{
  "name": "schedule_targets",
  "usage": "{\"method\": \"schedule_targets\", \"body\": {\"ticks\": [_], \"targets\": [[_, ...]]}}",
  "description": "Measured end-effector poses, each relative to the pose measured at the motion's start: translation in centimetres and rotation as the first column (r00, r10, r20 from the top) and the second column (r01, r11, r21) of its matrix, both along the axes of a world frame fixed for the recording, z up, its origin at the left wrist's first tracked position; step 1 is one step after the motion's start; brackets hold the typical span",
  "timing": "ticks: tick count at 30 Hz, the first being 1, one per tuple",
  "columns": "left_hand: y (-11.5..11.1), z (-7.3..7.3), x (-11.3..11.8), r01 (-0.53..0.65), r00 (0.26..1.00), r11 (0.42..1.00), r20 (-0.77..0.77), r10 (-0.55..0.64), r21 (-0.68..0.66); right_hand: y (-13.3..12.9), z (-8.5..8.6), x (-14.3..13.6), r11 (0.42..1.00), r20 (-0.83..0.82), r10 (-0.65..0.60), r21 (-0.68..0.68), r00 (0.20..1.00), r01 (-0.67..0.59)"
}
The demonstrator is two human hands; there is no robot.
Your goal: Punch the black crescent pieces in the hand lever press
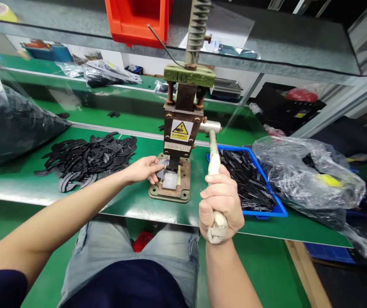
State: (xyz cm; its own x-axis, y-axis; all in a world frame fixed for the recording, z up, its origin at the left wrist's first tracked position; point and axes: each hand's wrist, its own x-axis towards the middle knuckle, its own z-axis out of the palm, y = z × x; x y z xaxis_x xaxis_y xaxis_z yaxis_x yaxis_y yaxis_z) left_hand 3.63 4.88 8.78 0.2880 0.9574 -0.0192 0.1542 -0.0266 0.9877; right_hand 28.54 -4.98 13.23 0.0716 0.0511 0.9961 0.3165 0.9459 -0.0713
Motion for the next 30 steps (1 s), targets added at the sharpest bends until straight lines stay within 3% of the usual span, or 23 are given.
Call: {"method": "schedule_targets", "body": {"ticks": [12, 17, 22, 25, 27, 30], "targets": [[3.2, 1.7, 1.5, 0.140, 0.966, 0.987, -0.209, -0.153, -0.074, -0.3, 0.0, -0.5, 0.999, -0.041, -0.016, -0.032, 0.999, 0.015], [3.5, 1.9, 1.8, 0.066, 0.962, 0.985, -0.252, -0.105, -0.160, -0.2, 0.1, -0.8, 1.000, -0.080, 0.000, -0.025, 0.997, -0.002], [3.0, 1.5, 2.5, 0.031, 0.968, 0.987, -0.242, -0.069, -0.155, 0.0, 0.2, -0.7, 1.000, -0.067, -0.016, -0.005, 0.998, 0.016], [1.0, 1.4, 3.1, -0.039, 0.952, 0.997, -0.300, 0.055, 0.059, -0.1, 0.3, -0.5, 1.000, -0.031, -0.010, 0.001, 0.999, 0.010], [-1.1, 1.0, 3.3, -0.054, 0.927, 0.955, -0.342, 0.156, 0.290, 0.0, 0.3, -0.3, 1.000, -0.030, -0.009, -0.006, 1.000, 0.009], [-4.4, -0.5, 2.3, 0.062, 0.923, 0.885, -0.364, 0.125, 0.461, 0.5, 0.2, -0.3, 1.000, -0.079, -0.001, 0.016, 0.997, 0.002]]}}
